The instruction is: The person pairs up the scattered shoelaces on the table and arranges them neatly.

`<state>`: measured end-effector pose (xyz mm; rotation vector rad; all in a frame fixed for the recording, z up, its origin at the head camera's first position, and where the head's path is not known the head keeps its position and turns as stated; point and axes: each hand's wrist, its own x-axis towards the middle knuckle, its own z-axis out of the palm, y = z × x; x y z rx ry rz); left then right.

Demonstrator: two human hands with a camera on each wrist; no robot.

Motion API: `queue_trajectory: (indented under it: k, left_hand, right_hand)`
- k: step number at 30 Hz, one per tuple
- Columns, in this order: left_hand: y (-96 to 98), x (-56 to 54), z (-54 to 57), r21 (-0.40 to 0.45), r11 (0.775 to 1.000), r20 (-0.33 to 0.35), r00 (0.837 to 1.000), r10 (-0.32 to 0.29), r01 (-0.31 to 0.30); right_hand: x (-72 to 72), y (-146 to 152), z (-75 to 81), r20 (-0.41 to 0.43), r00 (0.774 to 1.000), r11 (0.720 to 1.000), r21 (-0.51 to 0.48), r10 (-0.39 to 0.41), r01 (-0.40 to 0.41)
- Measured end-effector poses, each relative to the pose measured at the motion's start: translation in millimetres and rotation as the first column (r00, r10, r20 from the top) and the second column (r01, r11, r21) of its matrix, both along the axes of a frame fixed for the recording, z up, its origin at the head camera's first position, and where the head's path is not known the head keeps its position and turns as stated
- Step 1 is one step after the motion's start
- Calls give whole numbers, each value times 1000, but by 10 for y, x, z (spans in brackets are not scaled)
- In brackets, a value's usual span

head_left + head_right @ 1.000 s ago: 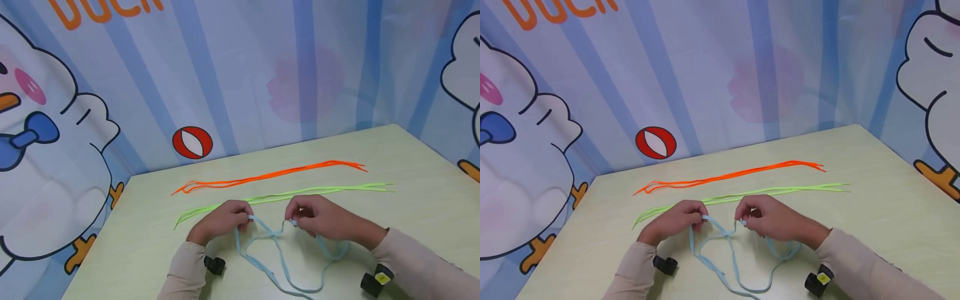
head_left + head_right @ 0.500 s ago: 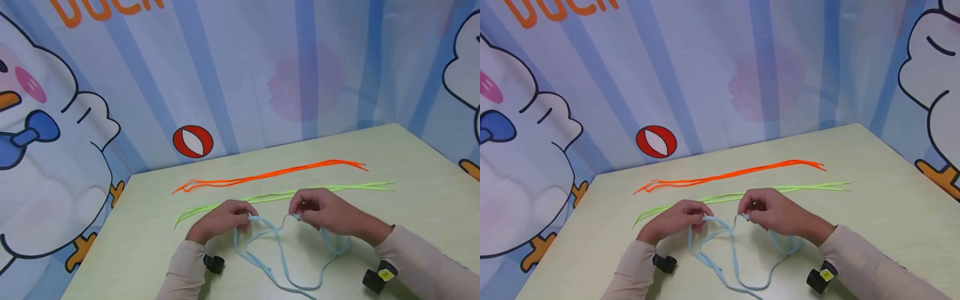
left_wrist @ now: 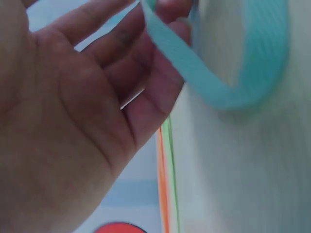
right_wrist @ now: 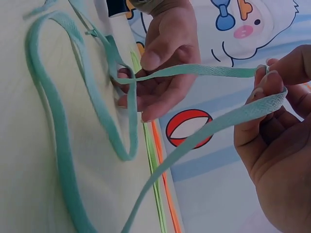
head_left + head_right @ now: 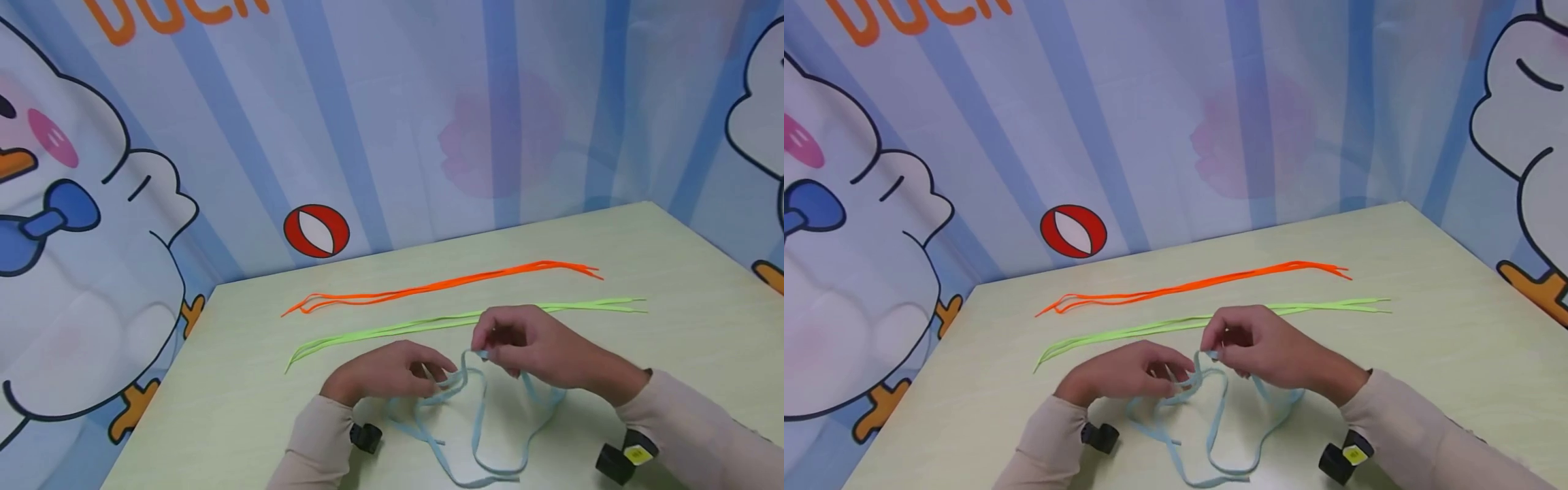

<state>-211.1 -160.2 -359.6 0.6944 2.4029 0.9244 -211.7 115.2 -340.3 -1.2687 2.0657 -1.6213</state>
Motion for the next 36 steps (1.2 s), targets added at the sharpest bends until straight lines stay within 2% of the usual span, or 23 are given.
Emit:
queue_trajectory:
  k: [6, 11, 14, 17, 21, 24, 26, 29, 32, 36]
  left_hand:
    - [148, 71, 33, 61, 989, 46, 989, -138, 135]
    - [199, 64, 11, 162, 961, 92, 966, -241, 224]
    - [181, 50, 2, 240, 945, 167, 949, -266, 223]
    - [135, 43, 23, 311, 924, 198, 936, -290, 220]
    - [31, 35, 71, 392, 901, 182, 944, -275, 187]
    - [-70, 26, 94, 419, 896, 176, 955, -241, 149]
    - [-131, 21, 103, 431, 892, 186, 954, -235, 136]
    - [-194, 20, 117, 450, 885, 218, 945, -243, 123]
    - [-219, 33, 136, 476, 870, 247, 930, -272, 128]
    - [-169, 57, 155, 490, 857, 269, 907, -325, 162]
  right_hand:
    - [26, -7, 36, -23, 1000, 1000, -17, 13, -13]
    - [23, -7, 27, -37, 999, 998, -57, 14, -17]
    - [13, -10, 25, -42, 999, 997, -80, 6, -9]
    - [4, -10, 26, -41, 999, 995, -97, -4, 0]
    - [-2, -3, 24, -41, 999, 994, -108, -2, -2]
    - [-6, 3, 20, -38, 999, 994, -109, -2, -3]
    - [-10, 9, 19, -32, 999, 994, -109, -4, 1]
    - [-19, 22, 19, -19, 1000, 993, -118, 3, -5]
    - [-30, 35, 22, -15, 1000, 992, -123, 1, -3]
    - [-41, 53, 22, -12, 1000, 994, -109, -21, 20]
